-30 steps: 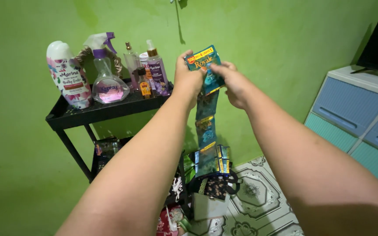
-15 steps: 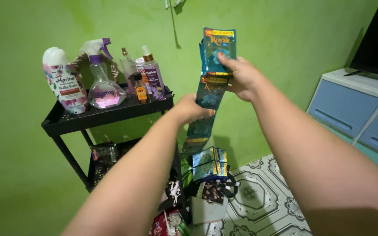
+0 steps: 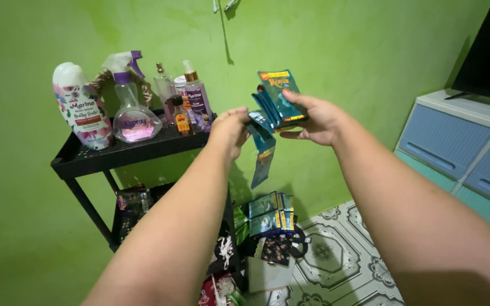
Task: Organizing detergent sachets by folding strips and placing them on a shelf
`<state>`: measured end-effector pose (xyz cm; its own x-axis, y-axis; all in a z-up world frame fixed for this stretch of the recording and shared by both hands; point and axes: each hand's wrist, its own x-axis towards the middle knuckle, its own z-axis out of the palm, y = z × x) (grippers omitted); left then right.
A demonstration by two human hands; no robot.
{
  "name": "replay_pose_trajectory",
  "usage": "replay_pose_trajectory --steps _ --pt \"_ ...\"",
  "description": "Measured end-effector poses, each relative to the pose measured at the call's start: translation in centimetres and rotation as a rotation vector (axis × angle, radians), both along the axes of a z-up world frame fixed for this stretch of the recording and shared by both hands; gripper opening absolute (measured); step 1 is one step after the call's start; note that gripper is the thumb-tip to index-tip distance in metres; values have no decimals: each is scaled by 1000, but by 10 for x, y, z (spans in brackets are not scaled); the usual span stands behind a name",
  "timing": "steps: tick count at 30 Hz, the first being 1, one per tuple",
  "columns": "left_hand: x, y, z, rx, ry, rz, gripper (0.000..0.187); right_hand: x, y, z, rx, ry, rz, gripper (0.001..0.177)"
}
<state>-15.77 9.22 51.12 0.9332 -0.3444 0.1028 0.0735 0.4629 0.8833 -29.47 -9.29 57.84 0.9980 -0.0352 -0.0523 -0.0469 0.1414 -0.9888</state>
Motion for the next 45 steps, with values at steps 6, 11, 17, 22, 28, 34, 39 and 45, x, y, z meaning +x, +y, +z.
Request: replay_pose_trajectory --steps 6,11,17,22,28,34,39,45 --pt "71 -30 -35 -317 23 -217 17 18 13 -28 -43 -213 83 51" --pt "-13 -6 32 -419 173 -99 26 15 39 -16 -101 -63 -129 67" --pt "-20 -3 35 108 -169 -154 57 41 24 -21 70 -237 -178 62" --pt "-9 -2 -11 684 -563 -92 68 47 11 -16 242 -439 -88 49" --pt "-5 17 -30 1103 -274 143 57 11 30 10 167 -176 -157 56" --pt "-30 11 17 -101 219 -232 62 12 22 -2 128 -47 -109 49" --pt "-98 31 52 41 139 -161 73 29 21 -26 7 -121 128 42" --pt "-54 38 1 83 76 -137 44 52 49 -41 -222 -79 -45 40"
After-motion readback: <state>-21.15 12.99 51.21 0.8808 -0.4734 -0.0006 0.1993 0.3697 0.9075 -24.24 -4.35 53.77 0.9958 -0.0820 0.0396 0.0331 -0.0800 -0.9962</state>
